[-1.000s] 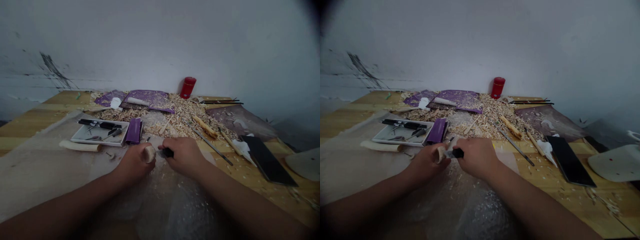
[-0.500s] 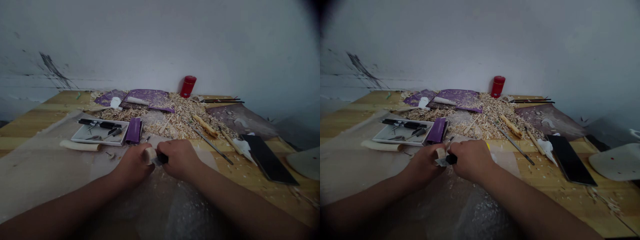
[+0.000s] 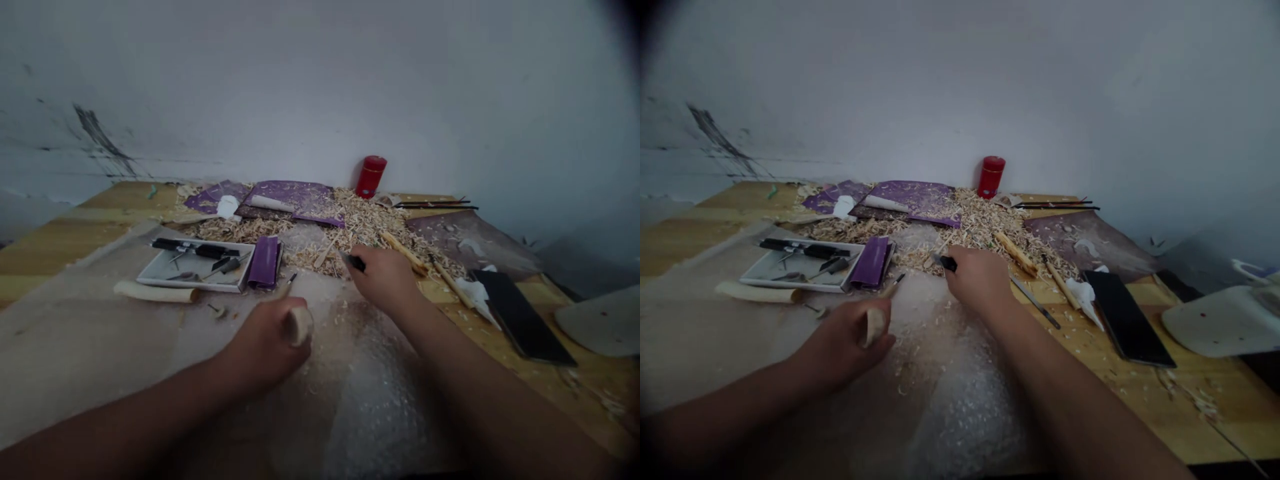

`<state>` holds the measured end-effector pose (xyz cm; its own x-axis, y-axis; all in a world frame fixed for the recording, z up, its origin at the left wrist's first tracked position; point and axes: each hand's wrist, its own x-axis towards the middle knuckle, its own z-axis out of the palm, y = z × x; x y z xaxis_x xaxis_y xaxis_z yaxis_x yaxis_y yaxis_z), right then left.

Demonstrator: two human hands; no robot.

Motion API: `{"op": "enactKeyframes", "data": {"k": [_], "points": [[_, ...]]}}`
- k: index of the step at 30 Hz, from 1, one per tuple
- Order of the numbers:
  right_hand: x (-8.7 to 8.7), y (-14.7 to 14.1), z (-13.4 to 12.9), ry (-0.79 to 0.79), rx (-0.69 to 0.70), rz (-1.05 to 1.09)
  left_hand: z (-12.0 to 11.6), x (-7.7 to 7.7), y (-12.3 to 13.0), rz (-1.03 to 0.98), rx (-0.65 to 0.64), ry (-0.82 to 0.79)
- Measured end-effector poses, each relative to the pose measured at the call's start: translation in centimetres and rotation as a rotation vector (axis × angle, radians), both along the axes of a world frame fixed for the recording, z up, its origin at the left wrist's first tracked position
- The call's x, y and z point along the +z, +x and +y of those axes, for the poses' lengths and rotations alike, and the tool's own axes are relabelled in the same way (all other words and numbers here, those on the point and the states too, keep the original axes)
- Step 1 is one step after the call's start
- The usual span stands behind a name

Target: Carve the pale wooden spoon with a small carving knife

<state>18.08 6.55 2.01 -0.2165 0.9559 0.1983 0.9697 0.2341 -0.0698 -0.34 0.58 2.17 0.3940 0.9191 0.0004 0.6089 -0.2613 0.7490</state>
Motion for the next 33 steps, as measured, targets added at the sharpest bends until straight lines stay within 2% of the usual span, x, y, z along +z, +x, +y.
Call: {"op": "enactKeyframes", "data": {"k": [5,8,16,21,24,28,33], "points": [[0.0,-1.7,-2.1,0.021,0.276,0.151,1.6,-0.7,-0.2,-0.016,0.132,0.063],[0.0,-2.5,-3.1,0.034,0.330,0.165,1.8,-0.8,-0.2,-0.017,0.156,0.058],[0.1,-3.0,-3.7,0.052,0.365,0.085,1.9,-1.1,-0.2,-0.036,0.142,0.046],[0.1,-3.2,-3.9,0.066,0.367,0.054,1.7,-1.1,-0.2,-0.047,0.089,0.013],[0.2,-3.2,-3.9,0.100,0.364,0.033,1.4,-0.9,-0.2,-0.070,0.052,-0.041],[0.3,-3.1,-3.5,0.170,0.340,-0.014,1.2,-0.8,-0.1,-0.212,-0.008,-0.143],[0.2,-3.2,-3.1,0.232,0.306,-0.069,1.9,-0.9,-0.1,-0.257,0.038,-0.233]]}}
